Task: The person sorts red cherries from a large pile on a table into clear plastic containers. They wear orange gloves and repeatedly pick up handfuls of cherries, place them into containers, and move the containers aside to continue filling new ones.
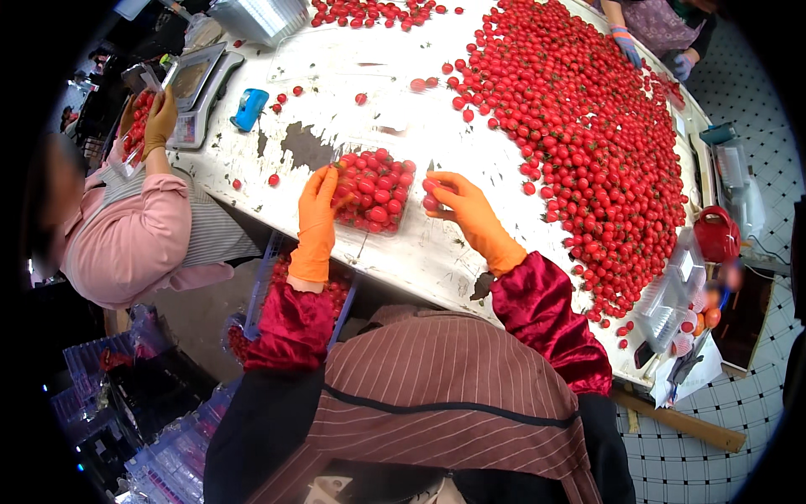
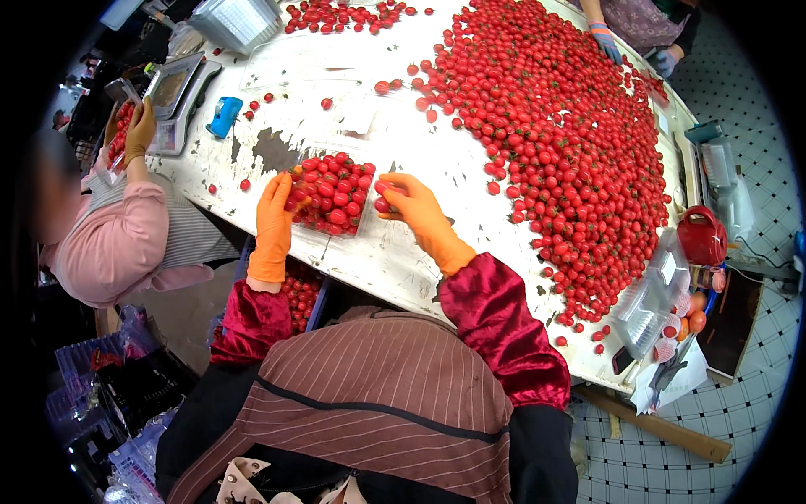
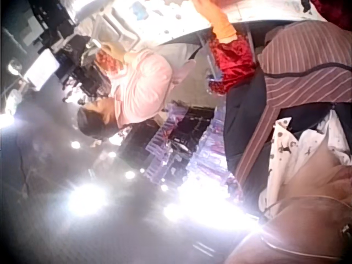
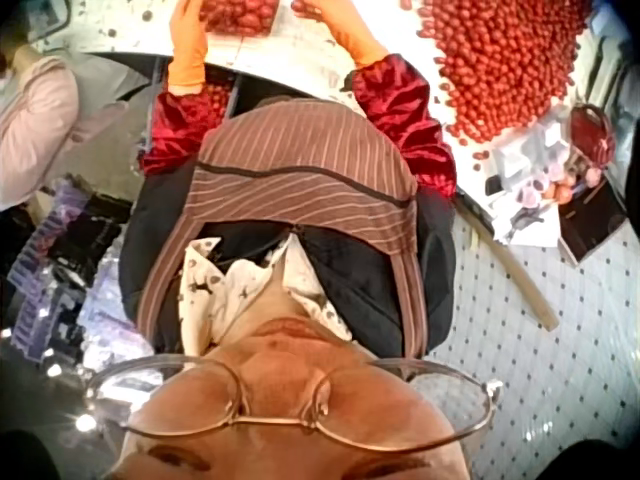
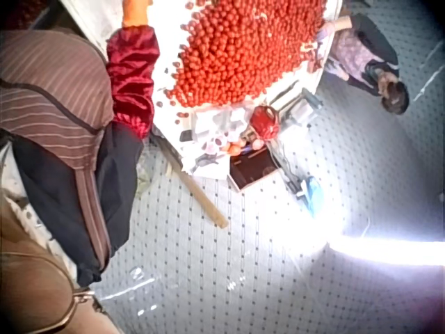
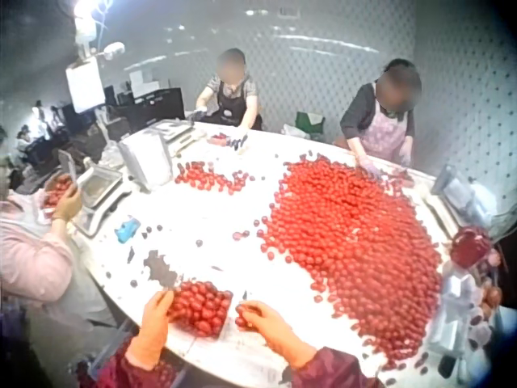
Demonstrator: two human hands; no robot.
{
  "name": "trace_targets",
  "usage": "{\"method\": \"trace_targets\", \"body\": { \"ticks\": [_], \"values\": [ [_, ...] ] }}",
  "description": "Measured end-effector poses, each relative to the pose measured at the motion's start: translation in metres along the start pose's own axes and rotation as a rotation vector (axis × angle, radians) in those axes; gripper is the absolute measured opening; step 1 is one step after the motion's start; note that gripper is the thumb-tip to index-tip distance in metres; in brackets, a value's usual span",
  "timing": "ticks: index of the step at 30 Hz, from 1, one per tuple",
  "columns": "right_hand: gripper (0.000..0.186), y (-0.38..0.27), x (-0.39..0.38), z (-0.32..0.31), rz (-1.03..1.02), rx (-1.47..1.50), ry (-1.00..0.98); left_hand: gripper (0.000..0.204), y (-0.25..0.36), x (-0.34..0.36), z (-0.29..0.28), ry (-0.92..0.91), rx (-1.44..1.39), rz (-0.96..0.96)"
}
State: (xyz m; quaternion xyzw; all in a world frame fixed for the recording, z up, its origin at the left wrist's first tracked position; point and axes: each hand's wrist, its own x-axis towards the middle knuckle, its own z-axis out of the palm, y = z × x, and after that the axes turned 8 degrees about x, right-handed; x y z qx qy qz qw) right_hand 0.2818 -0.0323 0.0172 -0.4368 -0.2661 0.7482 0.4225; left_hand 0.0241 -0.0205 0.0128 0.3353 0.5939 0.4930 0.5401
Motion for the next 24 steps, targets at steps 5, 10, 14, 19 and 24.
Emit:
{"method": "trace_targets", "body": {
  "ticks": [5,10,14,19,24],
  "values": [
    [0.045,0.012,0.038,0.041,-0.085,-0.192,-0.165,0.028,-0.034,0.028,0.006,0.047,0.748,0.764],
    [0.045,0.025,0.042,0.014,-0.163,-0.11,-0.078,0.041,-0.042,0.017,0.017,0.045,1.039,0.873],
    [0.043,0.01,0.012,-0.022,-0.129,-0.195,0.038,0.041,-0.042,0.012,0.013,0.059,1.077,0.865],
    [0.041,0.009,-0.035,-0.059,-0.068,-0.181,0.196,0.048,-0.05,-0.011,0.0,0.019,1.133,0.808],
    [0.037,0.026,-0.065,-0.088,-0.023,-0.127,0.304,0.06,-0.064,-0.026,-0.002,0.081,1.132,0.898]
  ]
}}
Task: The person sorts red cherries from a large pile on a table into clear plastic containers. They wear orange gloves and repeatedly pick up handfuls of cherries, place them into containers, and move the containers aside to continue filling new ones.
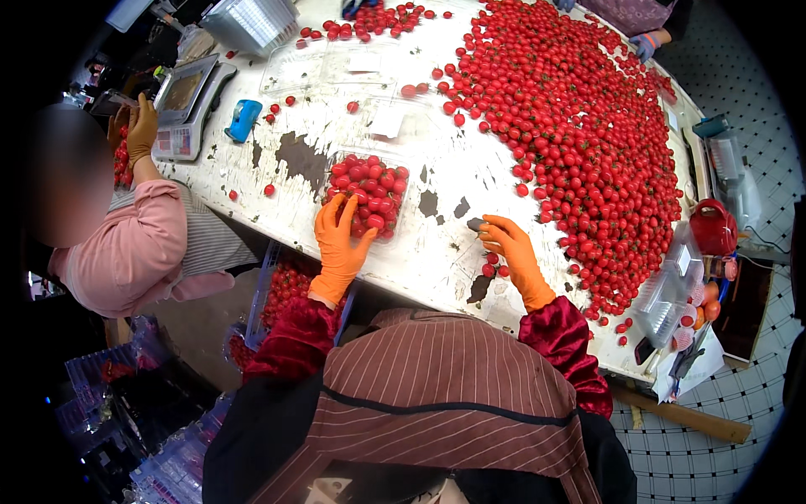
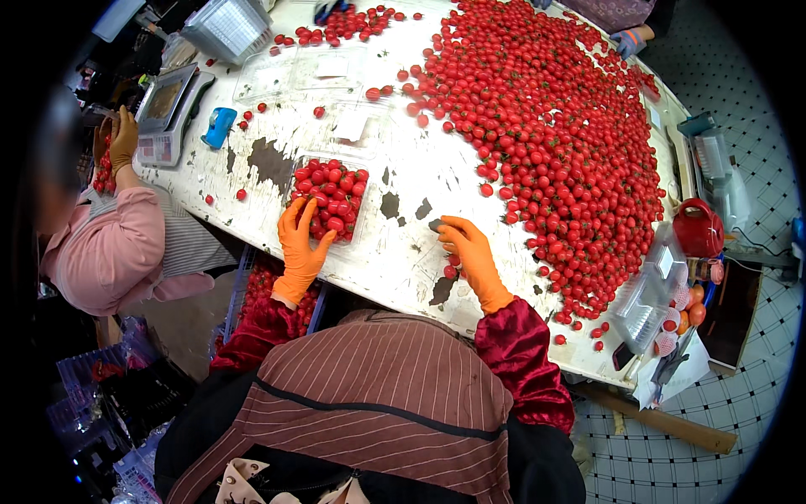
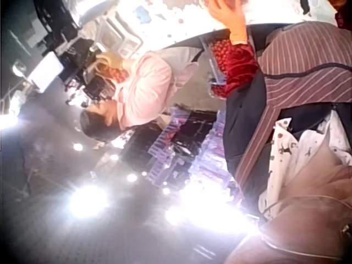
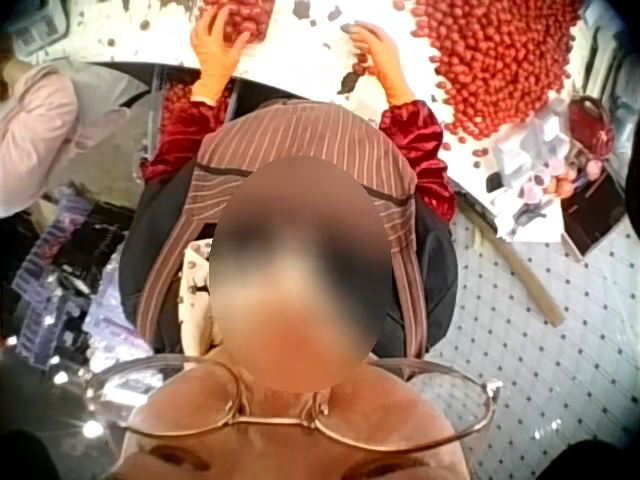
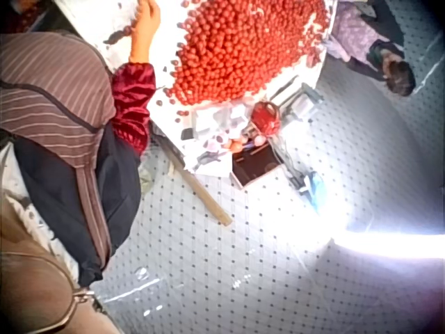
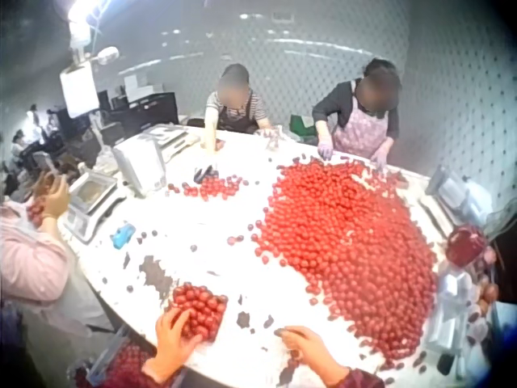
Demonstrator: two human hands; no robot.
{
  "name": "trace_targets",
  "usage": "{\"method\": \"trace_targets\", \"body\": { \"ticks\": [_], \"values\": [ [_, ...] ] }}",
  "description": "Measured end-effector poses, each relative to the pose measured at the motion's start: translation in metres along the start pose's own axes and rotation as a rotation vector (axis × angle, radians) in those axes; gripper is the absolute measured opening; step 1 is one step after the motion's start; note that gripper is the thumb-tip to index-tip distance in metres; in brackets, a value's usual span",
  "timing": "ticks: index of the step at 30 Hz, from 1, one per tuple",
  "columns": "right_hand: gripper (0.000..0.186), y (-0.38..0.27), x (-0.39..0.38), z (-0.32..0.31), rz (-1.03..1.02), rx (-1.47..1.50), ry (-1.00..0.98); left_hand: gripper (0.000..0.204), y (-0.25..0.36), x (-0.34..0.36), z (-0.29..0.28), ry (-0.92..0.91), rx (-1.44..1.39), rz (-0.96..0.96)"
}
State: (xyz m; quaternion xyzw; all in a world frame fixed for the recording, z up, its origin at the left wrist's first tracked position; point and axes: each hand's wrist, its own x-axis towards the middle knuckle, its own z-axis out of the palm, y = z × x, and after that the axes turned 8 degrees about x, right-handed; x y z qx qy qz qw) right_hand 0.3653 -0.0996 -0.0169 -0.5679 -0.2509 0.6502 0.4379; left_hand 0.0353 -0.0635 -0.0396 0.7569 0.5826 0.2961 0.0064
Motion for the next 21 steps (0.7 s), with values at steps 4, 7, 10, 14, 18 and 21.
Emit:
{"method": "trace_targets", "body": {
  "ticks": [4,7,10,14,18,21],
  "values": [
    [0.037,0.007,-0.006,-0.005,0.034,-0.001,0.019,0.058,0.022,0.014,0.008,0.04,-0.05,-0.013],
    [0.037,0.004,-0.009,0.003,0.025,-0.023,0.001,0.053,0.021,0.027,0.019,0.009,0.087,0.052],
    [0.036,0.004,-0.008,0.008,0.002,-0.042,-0.037,0.04,0.019,0.034,0.021,0.02,0.078,0.098],
    [0.036,0.003,-0.011,0.008,0.014,-0.059,-0.043,0.029,0.006,0.035,0.024,0.1,-0.046,0.003],
    [0.035,0.009,-0.013,-0.001,0.019,-0.024,-0.031,0.032,-0.017,0.043,0.029,0.15,-0.056,-0.121],
    [0.034,0.014,-0.013,-0.007,0.008,0.007,-0.022,0.04,-0.014,0.057,0.023,0.15,0.062,-0.071]
  ]
}}
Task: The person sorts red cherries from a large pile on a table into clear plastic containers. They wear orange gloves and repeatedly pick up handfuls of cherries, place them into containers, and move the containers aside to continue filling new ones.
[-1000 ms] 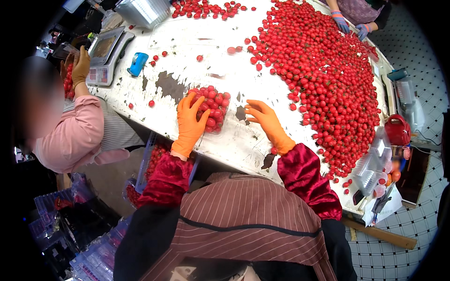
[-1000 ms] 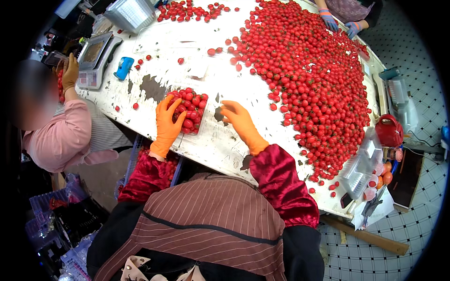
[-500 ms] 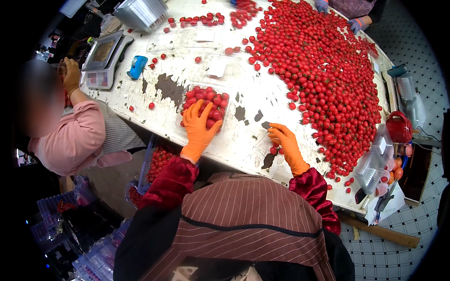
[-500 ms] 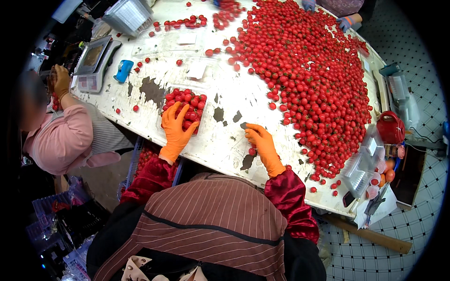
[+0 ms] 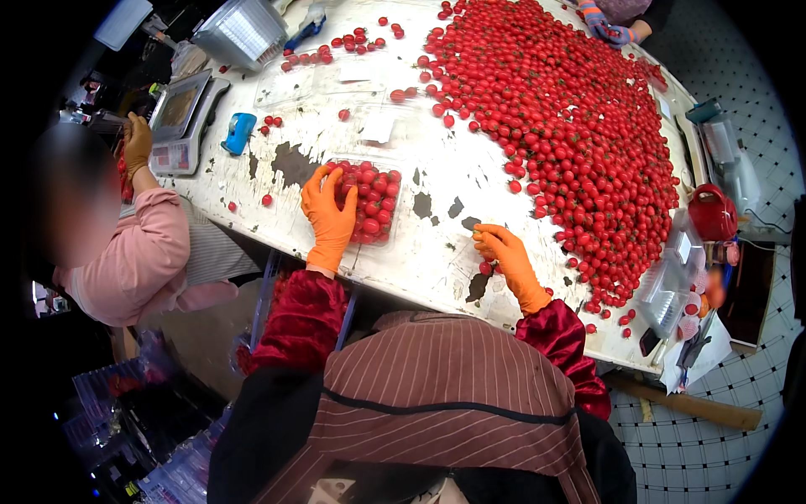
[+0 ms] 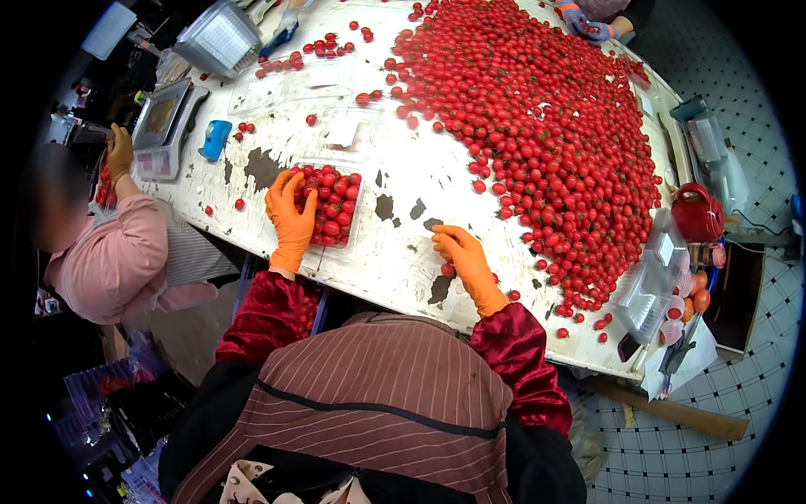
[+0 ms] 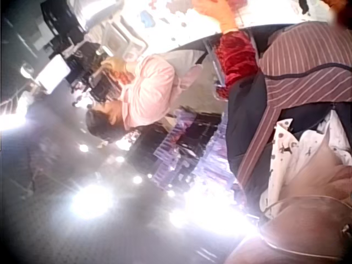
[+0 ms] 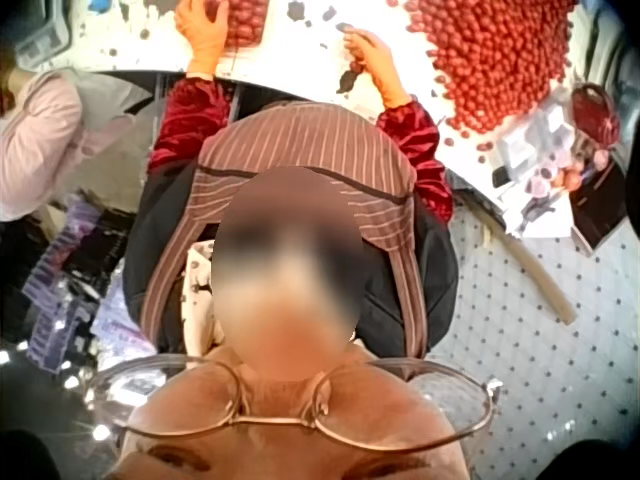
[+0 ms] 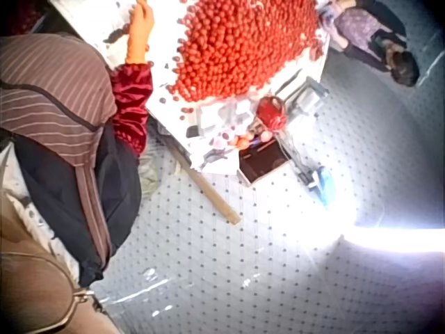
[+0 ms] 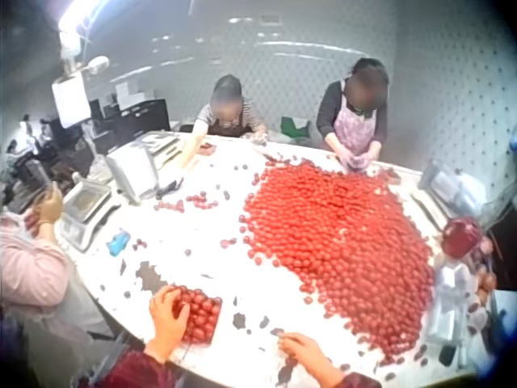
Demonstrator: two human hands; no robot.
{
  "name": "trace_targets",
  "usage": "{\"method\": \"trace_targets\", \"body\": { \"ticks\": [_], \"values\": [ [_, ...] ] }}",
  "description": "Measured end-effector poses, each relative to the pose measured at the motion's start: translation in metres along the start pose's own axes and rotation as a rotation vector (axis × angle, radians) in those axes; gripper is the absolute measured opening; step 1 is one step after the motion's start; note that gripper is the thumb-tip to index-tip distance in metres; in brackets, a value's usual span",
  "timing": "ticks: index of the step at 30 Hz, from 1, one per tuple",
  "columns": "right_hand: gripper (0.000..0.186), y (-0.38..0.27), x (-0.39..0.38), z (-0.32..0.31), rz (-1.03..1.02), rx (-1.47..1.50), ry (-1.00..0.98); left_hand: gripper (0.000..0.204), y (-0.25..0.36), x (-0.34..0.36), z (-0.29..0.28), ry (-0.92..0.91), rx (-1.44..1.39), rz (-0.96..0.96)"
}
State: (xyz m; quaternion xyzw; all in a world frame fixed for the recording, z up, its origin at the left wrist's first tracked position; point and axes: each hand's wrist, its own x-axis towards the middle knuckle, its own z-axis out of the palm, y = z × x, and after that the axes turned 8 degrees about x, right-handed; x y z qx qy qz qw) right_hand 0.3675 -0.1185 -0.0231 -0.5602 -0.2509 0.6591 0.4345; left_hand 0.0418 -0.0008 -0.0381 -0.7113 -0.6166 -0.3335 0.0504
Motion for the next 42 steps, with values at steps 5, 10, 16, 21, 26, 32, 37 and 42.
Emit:
{"method": "trace_targets", "body": {
  "ticks": [5,10,16,21,26,32,37,42],
  "values": [
    [0.034,-0.009,-0.004,-0.004,0.016,-0.061,0.052,0.046,-0.018,0.006,0.016,-0.178,0.04,0.082],
    [0.035,-0.002,-0.014,-0.036,-0.182,-0.09,0.138,0.04,-0.03,0.012,0.0,-0.084,-0.115,0.034],
    [0.036,0.007,-0.043,-0.086,-0.167,-0.088,0.34,0.03,-0.013,-0.009,-0.041,0.072,-0.205,-0.066],
    [0.036,0.022,-0.052,-0.093,-0.137,-0.093,0.351,0.043,0.025,-0.044,-0.042,-0.162,0.128,0.101],
    [0.035,0.026,-0.049,-0.081,-0.121,-0.05,0.311,0.035,0.012,-0.052,-0.028,-0.258,0.193,0.079],
    [0.034,0.019,-0.053,-0.073,-0.132,-0.022,0.315,0.029,0.019,-0.054,-0.039,-0.246,0.096,0.053],
    [0.034,0.021,-0.054,-0.077,-0.13,-0.041,0.312,0.027,0.024,-0.066,-0.047,-0.14,-0.3,-0.131],
    [0.033,0.026,-0.044,-0.072,-0.129,-0.038,0.268,0.03,0.012,-0.063,-0.056,-0.142,-0.259,-0.149]
  ]
}}
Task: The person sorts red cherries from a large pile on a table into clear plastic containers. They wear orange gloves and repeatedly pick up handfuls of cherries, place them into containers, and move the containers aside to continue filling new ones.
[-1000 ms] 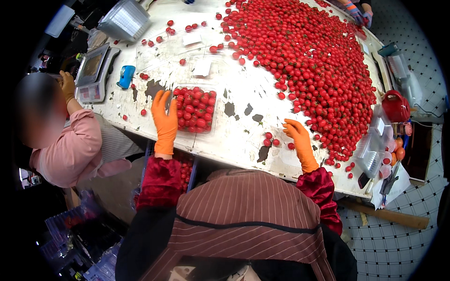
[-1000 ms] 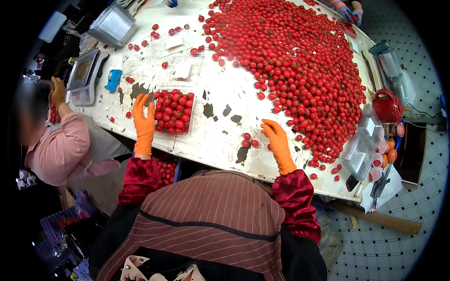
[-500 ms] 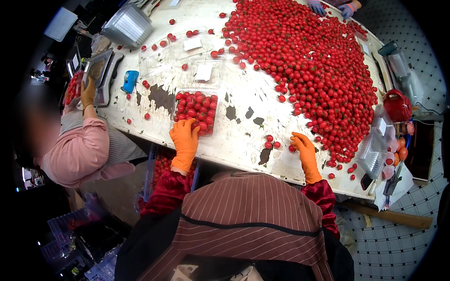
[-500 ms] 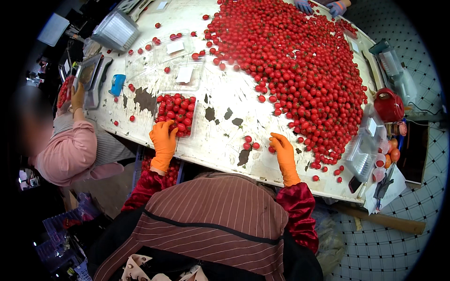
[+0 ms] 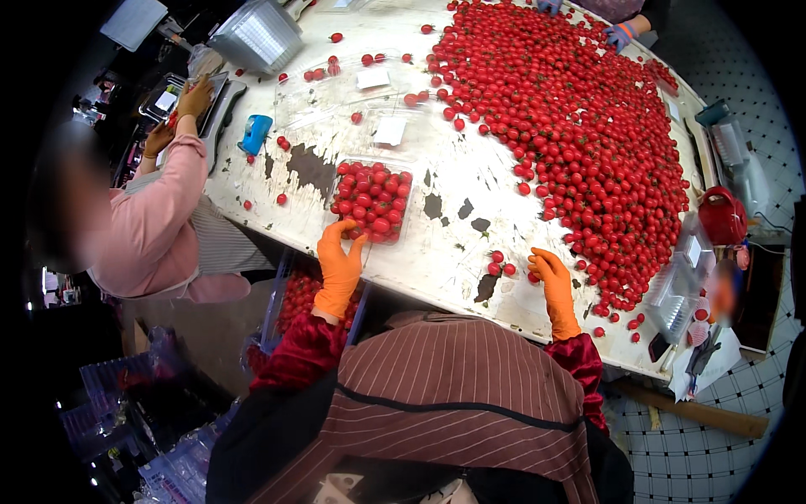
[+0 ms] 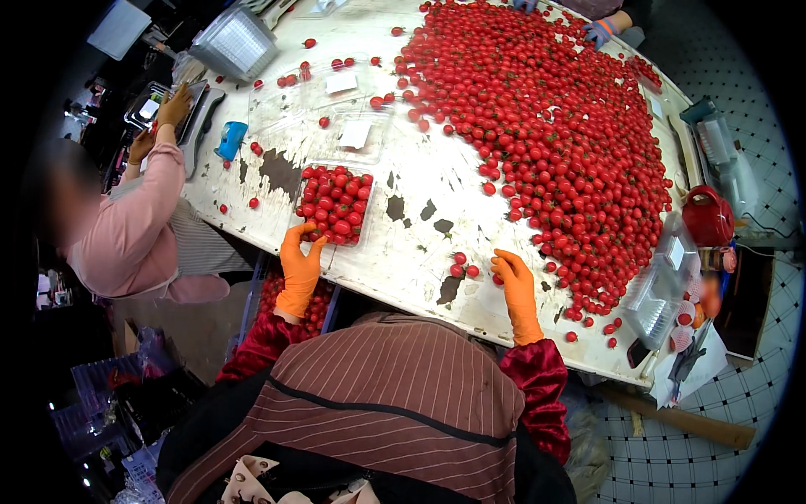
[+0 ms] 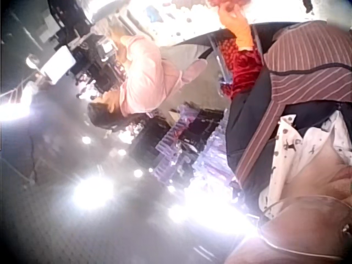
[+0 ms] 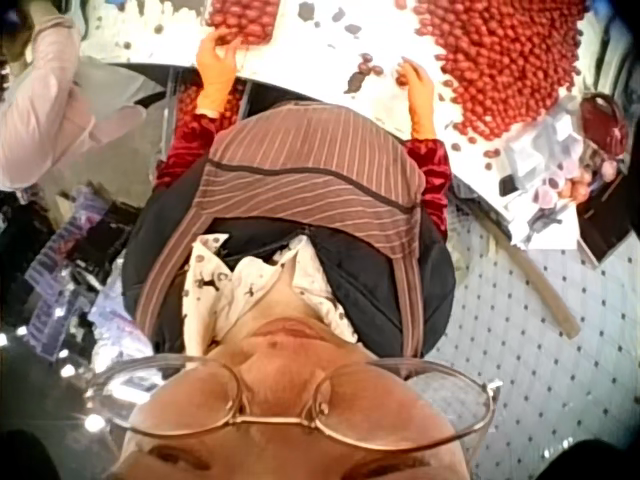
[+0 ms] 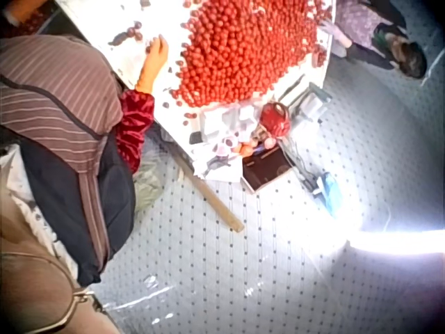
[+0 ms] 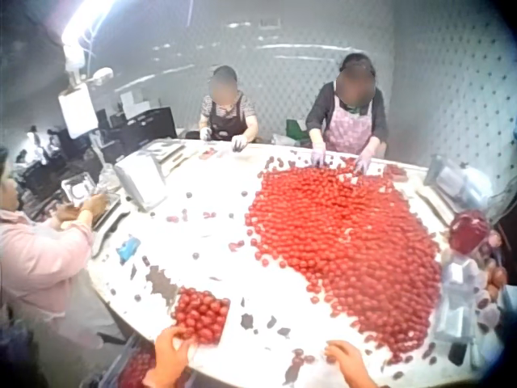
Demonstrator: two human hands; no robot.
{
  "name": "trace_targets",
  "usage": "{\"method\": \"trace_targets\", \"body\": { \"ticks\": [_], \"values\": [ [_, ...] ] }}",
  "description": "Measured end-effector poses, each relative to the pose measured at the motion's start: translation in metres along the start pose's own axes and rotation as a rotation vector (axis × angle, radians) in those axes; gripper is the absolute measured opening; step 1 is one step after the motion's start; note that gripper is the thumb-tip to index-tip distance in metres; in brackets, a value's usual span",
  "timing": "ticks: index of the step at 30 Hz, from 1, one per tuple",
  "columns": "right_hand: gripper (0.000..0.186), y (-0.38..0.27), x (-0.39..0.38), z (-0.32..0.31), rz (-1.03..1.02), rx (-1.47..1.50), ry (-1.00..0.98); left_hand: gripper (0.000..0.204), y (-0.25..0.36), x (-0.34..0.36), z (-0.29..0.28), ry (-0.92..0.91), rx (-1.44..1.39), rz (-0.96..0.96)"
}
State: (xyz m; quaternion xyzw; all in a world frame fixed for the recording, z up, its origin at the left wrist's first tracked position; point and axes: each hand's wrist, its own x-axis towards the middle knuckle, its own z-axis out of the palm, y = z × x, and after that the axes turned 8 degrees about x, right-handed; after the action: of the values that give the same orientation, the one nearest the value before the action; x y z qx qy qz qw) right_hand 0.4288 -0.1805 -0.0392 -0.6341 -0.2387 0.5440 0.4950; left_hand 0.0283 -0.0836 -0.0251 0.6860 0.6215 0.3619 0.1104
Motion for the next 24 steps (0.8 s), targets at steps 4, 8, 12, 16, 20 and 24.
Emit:
{"method": "trace_targets", "body": {
  "ticks": [4,8,12,16,20,24],
  "values": [
    [0.033,-0.007,0.004,0.011,-0.003,-0.019,-0.033,0.048,0.013,0.017,0.003,-0.097,0.263,0.17],
    [0.034,-0.014,0.004,0.019,-0.003,-0.046,-0.05,0.069,0.036,0.023,0.022,-0.111,0.289,0.282],
    [0.034,-0.007,0.007,0.019,-0.029,-0.071,-0.064,0.071,0.045,0.026,0.052,-0.293,0.485,0.413],
    [0.034,-0.01,0.0,0.019,-0.013,-0.087,-0.04,0.067,0.045,0.044,0.061,-0.303,0.536,0.39],
    [0.031,-0.01,-0.004,0.016,-0.032,-0.059,-0.019,0.061,0.045,0.062,0.051,-0.279,0.594,0.369],
    [0.029,-0.004,-0.002,0.005,-0.128,-0.1,-0.004,0.061,0.019,0.079,0.029,-0.243,0.607,0.464]
  ]
}}
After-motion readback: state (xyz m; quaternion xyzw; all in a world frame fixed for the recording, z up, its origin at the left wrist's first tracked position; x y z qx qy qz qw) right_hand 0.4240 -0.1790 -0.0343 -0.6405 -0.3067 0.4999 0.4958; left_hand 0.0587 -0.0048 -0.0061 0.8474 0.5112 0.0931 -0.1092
